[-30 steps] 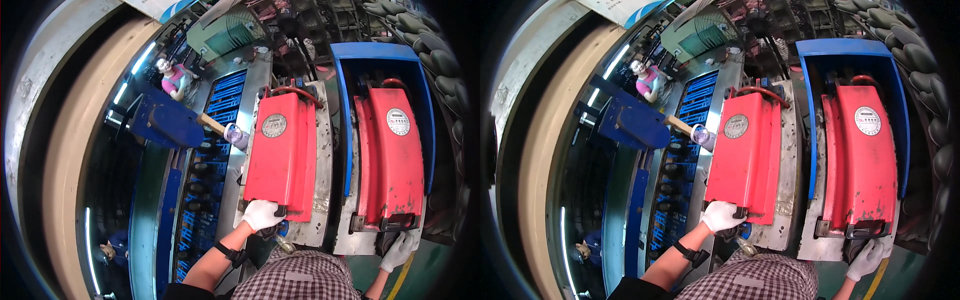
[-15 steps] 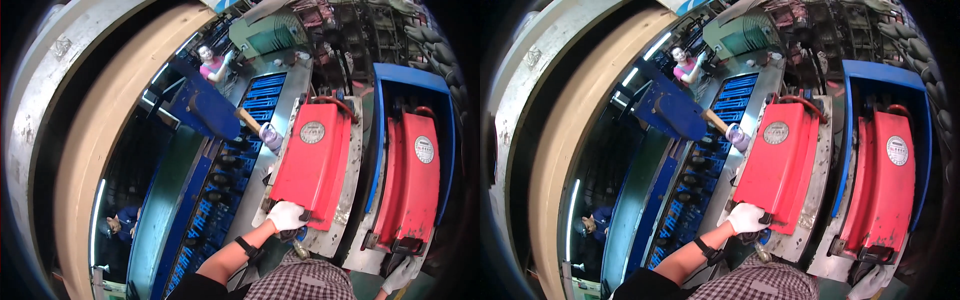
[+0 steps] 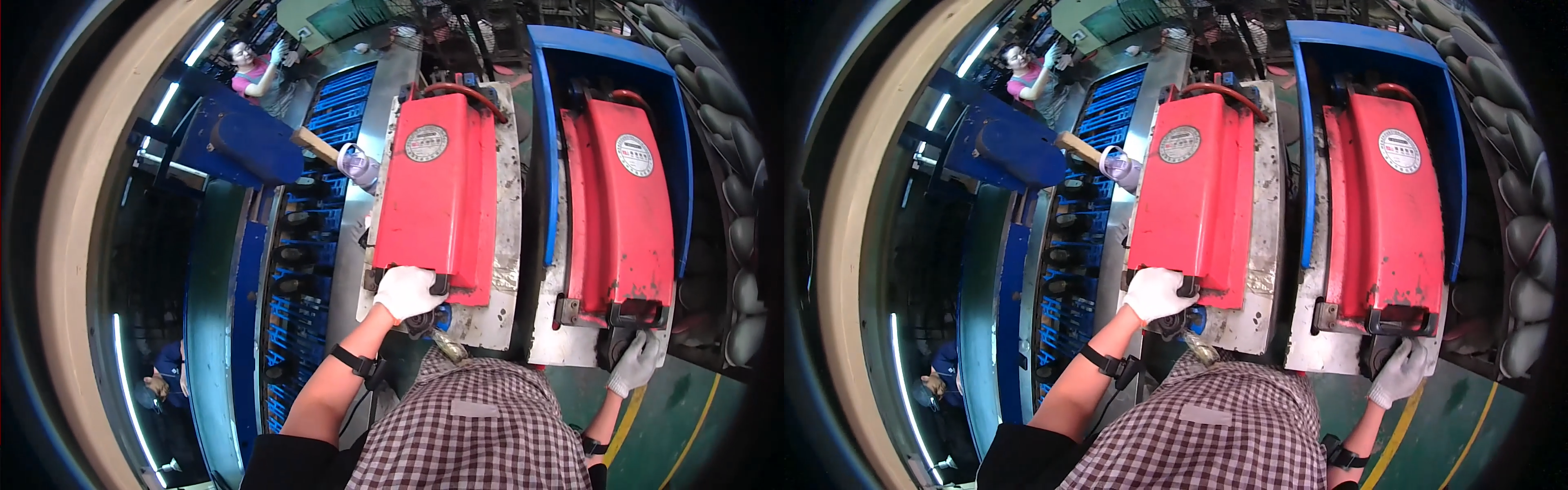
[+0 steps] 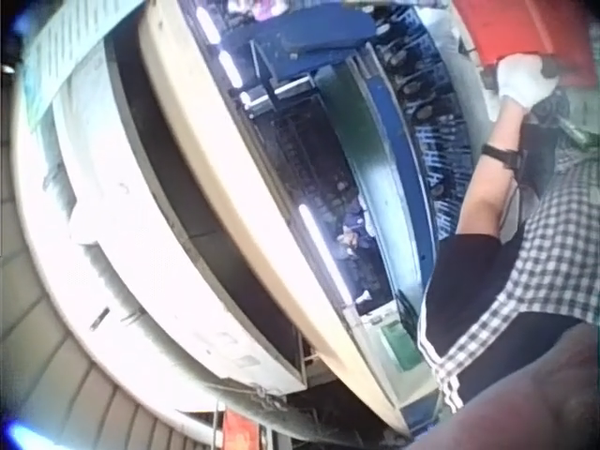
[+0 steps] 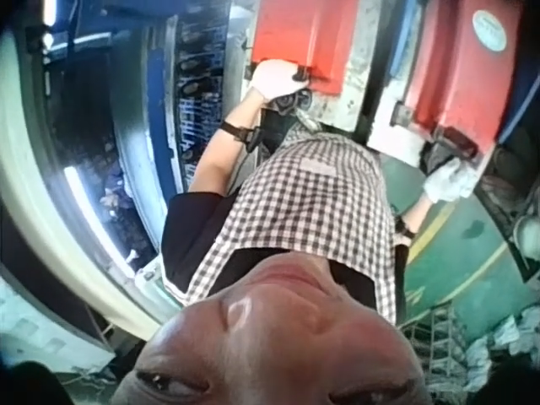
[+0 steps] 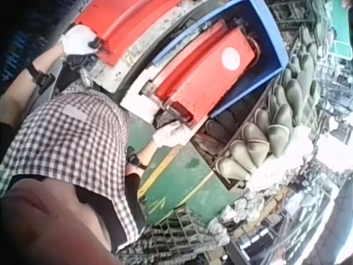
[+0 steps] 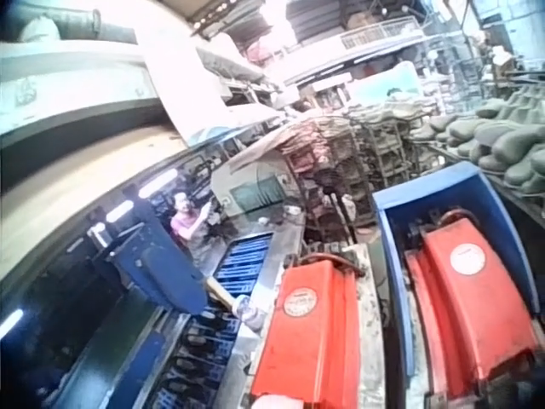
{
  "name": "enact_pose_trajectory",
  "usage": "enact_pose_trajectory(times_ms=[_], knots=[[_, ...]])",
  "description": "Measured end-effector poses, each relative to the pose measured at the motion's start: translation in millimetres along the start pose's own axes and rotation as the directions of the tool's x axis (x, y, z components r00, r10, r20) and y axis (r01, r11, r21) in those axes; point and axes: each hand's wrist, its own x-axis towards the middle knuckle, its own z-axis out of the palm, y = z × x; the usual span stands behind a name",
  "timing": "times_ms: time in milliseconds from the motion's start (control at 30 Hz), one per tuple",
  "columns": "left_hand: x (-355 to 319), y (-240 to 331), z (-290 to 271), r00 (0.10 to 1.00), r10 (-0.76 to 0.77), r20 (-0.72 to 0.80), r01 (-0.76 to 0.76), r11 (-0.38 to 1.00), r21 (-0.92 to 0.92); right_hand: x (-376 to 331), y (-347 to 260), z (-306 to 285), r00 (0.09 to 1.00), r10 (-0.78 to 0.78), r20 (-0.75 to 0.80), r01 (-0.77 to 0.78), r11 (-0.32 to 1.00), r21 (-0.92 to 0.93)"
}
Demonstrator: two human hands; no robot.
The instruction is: Operating a hydraulic shoe press to attach soles to shoe uppers in a manufacturing line.
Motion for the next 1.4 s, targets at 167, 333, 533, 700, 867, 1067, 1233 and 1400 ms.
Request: enact_pose_trajectory(times_ms=[167, 333, 533, 700, 867, 1067, 1233, 1400], knots=[[0.2, -0.7, 0.0, 0.998, -0.024, 0.051, 0.023, 0.999, 0.024, -2.4, -3.3, -0.8, 1.0, 0.004, -0.003, -0.004, 0.999, 0.031], [0.8, -3.9, 5.3, 1.0, 0.01, -0.001, -0.01, 1.0, 0.003, 0.1, -7.7, -2.5, 0.998, 0.064, 0.016, -0.065, 0.995, 0.081], [-1.7, -4.6, 6.2, 0.999, 0.029, -0.046, -0.028, 1.0, 0.013, -1.5, -5.5, -1.2, 0.999, 0.034, -0.01, -0.033, 0.998, 0.057], [-3.8, -3.8, 2.1, 0.999, 0.026, -0.04, -0.027, 0.999, -0.025, -0.4, -0.3, 3.3, 0.998, 0.065, -0.017, -0.065, 0.998, -0.004], [-6.0, -4.5, -5.7, 0.999, 0.028, 0.037, -0.025, 0.997, -0.07, 0.7, -30.6, -5.4, 0.996, 0.025, -0.085, 0.001, 0.956, 0.293], [-7.7, -4.9, -10.2, 0.995, 0.03, 0.094, -0.02, 0.994, -0.106, -53.0, -155.0, -14.8, 0.912, -0.376, 0.162, 0.164, 0.698, 0.697], [-8.6, -6.8, -7.1, 0.995, 0.039, 0.096, -0.026, 0.992, -0.127, -76.3, -255.6, -7.0, 0.321, -0.646, 0.692, 0.143, 0.756, 0.639], [-10.5, -7.6, -4.2, 0.998, 0.053, 0.041, -0.048, 0.992, -0.118, -125.1, -296.7, 4.4, 0.013, -0.472, 0.881, 0.304, 0.842, 0.446]])
